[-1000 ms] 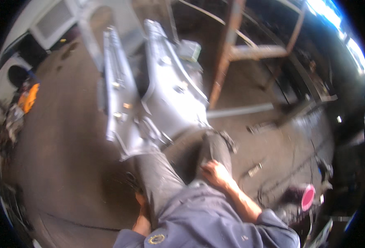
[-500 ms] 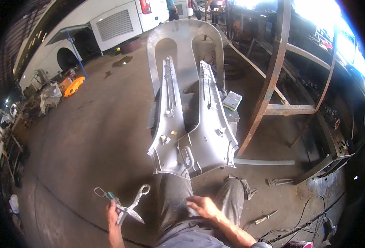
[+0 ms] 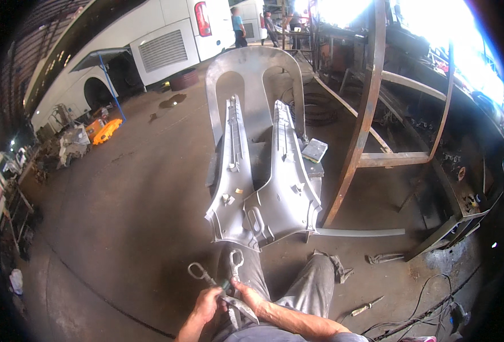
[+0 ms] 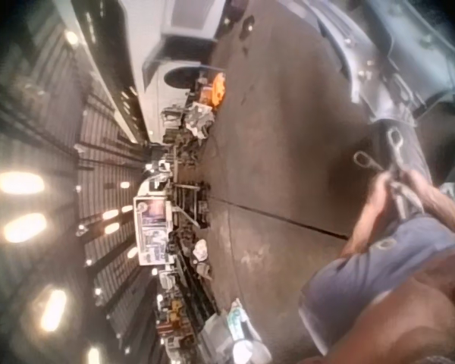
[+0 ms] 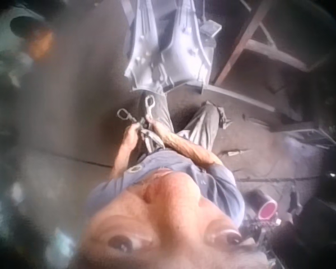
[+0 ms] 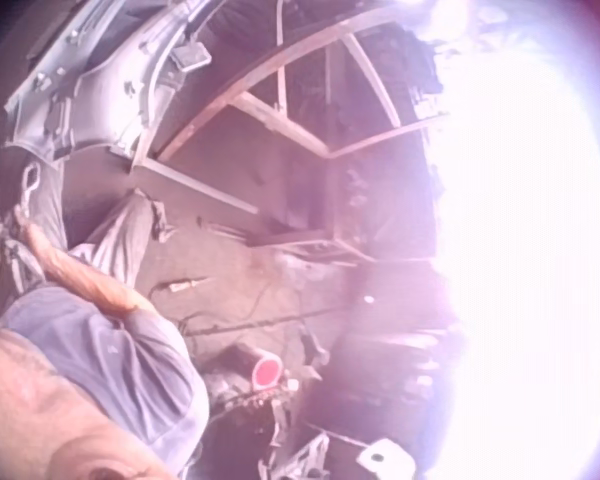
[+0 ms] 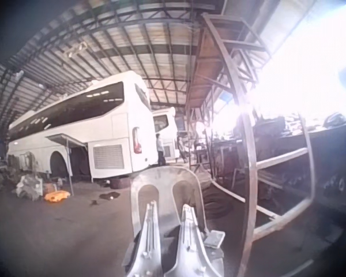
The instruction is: The person handles a gray plastic car fender, wiping its surface and then using a soldering iron to apply heat to specific areas. The person also retrieves a hammer and a sanding disc from a toolbox and attaches the disc to a sander.
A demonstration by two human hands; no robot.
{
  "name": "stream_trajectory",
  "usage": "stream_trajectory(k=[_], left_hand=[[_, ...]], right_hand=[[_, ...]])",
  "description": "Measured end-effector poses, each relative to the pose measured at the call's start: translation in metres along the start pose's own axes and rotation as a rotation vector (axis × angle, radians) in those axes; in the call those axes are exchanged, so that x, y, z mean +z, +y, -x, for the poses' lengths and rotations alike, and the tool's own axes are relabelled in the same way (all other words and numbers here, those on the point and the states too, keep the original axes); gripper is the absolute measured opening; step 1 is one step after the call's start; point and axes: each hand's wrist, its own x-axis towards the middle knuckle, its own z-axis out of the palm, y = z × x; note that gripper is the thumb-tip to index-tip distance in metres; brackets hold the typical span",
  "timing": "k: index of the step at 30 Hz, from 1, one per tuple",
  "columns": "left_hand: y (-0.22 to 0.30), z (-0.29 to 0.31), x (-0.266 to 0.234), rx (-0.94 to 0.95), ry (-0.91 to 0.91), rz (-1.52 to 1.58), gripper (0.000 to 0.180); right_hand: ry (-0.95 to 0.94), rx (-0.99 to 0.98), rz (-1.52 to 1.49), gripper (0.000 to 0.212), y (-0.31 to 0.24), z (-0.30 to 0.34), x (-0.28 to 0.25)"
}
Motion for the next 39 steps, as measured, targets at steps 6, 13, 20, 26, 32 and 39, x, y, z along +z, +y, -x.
stream_trajectory(k=[6, 13, 20, 26, 32, 39], left_hand=[[0.033, -0.015, 0.048, -0.089, -0.123, -0.620, 0.039], [0.025, -0.019, 0.069, 0.022, -0.140, -1.121, 0.053], [0.021, -0.018, 0.095, 0.266, -0.319, -1.306, 0.066], [0.033, -0.012, 0.130, 0.679, -0.355, -1.357, 0.053], [0.035, -0.057, 0.122, 0.717, -0.351, -1.244, 0.043], [-0.012, -0.099, 0.064, 0.850, -0.041, -1.591, 0.024]], right_hand=[[0.111, 0.013, -0.065, 0.047, -0.017, 0.017, -0.015], [0.250, 0.008, -0.021, 0.042, -0.025, 0.033, -0.038], [0.267, -0.008, -0.064, 0.037, -0.027, 0.029, -0.074], [0.361, -0.306, -0.077, 0.033, -0.063, 0.072, -0.051], [0.424, -0.625, -0.193, 0.045, -0.072, 0.168, -0.099], [1.399, -0.906, 0.117, 0.063, -0.021, 0.313, -0.131]])
